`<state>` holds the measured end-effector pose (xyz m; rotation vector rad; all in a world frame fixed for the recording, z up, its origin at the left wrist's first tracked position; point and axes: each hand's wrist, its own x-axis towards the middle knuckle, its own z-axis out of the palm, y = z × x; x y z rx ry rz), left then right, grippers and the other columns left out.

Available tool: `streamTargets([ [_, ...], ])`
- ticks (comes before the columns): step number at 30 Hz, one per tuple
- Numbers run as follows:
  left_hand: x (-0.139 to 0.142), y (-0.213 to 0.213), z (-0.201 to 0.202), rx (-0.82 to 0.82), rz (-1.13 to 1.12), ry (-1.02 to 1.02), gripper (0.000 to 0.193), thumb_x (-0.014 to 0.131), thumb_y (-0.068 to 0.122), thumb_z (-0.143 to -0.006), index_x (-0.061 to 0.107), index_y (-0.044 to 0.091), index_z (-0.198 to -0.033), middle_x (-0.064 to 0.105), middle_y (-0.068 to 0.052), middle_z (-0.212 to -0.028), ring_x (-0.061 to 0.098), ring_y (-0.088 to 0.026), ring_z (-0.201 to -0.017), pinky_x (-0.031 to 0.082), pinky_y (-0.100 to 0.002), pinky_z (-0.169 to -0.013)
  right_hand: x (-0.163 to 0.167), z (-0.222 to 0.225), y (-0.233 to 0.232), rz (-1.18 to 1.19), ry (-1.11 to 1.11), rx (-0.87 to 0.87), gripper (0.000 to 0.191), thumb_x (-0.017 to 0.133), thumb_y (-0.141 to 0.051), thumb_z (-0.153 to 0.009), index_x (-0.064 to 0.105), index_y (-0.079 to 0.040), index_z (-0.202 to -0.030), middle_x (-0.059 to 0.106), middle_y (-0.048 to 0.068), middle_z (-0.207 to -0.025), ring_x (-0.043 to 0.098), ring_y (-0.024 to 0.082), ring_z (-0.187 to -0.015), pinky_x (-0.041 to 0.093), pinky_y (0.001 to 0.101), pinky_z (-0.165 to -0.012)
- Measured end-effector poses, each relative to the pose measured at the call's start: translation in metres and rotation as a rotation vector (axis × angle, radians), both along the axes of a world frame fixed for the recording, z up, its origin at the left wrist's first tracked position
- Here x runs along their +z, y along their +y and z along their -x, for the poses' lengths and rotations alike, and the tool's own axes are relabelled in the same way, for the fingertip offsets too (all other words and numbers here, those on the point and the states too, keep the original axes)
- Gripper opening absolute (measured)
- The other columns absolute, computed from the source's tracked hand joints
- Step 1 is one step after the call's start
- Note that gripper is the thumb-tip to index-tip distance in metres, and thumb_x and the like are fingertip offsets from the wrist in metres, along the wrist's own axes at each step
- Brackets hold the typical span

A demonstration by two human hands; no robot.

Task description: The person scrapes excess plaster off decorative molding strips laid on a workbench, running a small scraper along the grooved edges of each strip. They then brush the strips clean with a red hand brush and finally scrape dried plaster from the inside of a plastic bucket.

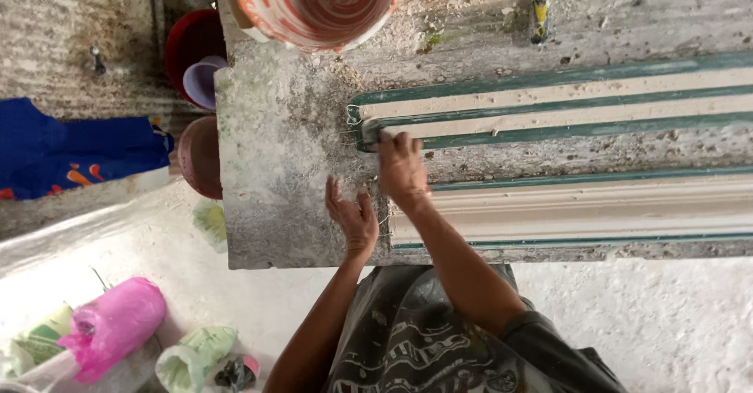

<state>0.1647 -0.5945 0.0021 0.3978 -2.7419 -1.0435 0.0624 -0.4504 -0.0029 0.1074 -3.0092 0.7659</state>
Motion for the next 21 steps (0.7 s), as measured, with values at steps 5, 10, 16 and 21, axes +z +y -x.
streamTargets([
  [5, 0.002, -0.008, -0.001, -0.022, -0.012, 0.003, 0.062, 0.055, 0.028, -0.108, 0.028, -0.001, -0.156, 0.032, -0.025, -0.163, 0.030, -0.041, -0.151, 0.023, -0.057, -0.122, 0.025, -0.004, 0.083, -0.101, -0.056, -0.126, 0.021, 0.051, -0.011, -0.109, 0.067, -0.016, -0.122, 0.058, 0.007, -0.093, 0.050, 0.022, -0.089, 0.049, 0.0369, -0.075],
  [10, 0.005, -0.009, 0.000, -0.008, 0.018, -0.009, 0.059, 0.054, 0.028, -0.108, 0.031, 0.000, -0.155, 0.032, -0.023, -0.163, 0.031, -0.042, -0.151, 0.024, -0.058, -0.122, 0.036, -0.005, 0.084, -0.023, 0.042, -0.221, 0.031, 0.055, -0.005, -0.103, 0.065, -0.012, -0.132, 0.057, 0.010, -0.090, 0.049, 0.027, -0.087, 0.045, 0.0386, -0.066],
  [16, 0.011, -0.012, 0.002, -0.101, -0.065, -0.030, 0.066, 0.050, 0.030, -0.111, 0.022, -0.007, -0.158, 0.026, -0.029, -0.161, 0.025, -0.046, -0.150, 0.021, -0.061, -0.118, 0.021, 0.000, -0.003, 0.208, -0.177, -0.100, 0.030, 0.060, -0.019, -0.101, 0.059, -0.010, -0.130, 0.052, 0.021, -0.107, 0.049, 0.036, -0.093, 0.050, 0.0458, -0.064],
  [21, 0.012, -0.023, 0.005, -0.059, -0.024, -0.028, 0.061, 0.051, 0.033, -0.110, 0.029, -0.002, -0.156, 0.030, -0.026, -0.162, 0.028, -0.042, -0.151, 0.023, -0.058, -0.121, 0.011, -0.006, 0.048, 0.056, -0.089, -0.177, 0.027, 0.059, -0.021, -0.106, 0.061, -0.010, -0.131, 0.056, 0.017, -0.107, 0.049, 0.031, -0.092, 0.049, 0.0469, -0.078],
])
